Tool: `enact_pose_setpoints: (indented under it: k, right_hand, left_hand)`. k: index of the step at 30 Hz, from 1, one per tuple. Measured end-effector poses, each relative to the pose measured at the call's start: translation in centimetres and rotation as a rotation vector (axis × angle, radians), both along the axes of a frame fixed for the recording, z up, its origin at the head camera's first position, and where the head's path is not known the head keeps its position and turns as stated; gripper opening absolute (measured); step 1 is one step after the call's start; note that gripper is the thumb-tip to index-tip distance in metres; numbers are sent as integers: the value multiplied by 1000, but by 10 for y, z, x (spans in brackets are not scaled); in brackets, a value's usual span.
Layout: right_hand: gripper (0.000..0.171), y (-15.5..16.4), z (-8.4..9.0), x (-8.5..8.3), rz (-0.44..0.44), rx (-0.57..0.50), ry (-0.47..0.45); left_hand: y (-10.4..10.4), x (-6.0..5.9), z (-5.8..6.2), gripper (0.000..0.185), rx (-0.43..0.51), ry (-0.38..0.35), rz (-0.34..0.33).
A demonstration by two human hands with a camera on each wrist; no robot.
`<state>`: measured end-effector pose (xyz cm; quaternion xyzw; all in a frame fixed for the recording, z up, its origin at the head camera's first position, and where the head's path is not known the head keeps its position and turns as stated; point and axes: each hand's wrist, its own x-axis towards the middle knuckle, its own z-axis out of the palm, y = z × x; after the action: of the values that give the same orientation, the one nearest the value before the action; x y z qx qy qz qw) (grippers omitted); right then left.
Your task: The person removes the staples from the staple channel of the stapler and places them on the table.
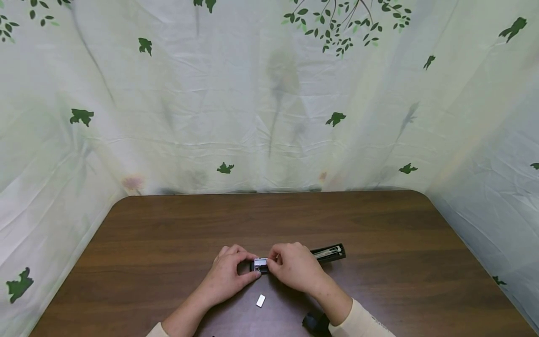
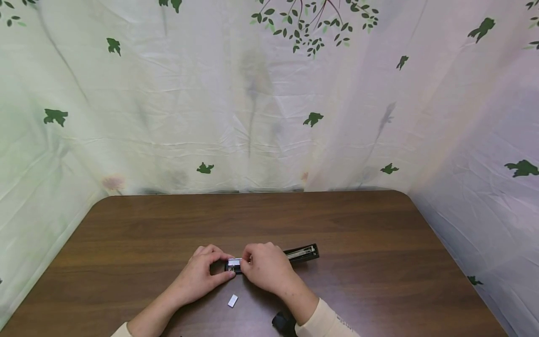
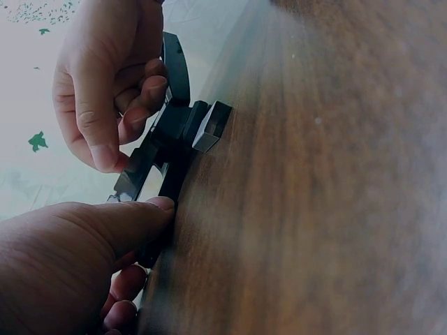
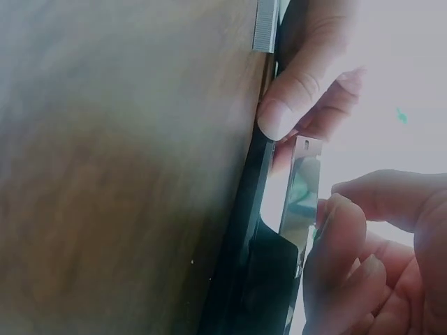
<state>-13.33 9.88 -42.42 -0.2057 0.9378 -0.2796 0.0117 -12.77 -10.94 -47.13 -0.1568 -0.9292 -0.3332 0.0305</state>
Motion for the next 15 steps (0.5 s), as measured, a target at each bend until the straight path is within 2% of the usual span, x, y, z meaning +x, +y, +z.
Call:
enact_pose_setpoints:
  k: [15]
  right_hand:
    - [8, -3, -1, 0, -2, 24, -18]
  left_hand:
    - [0, -1, 0, 29, -2, -6, 2]
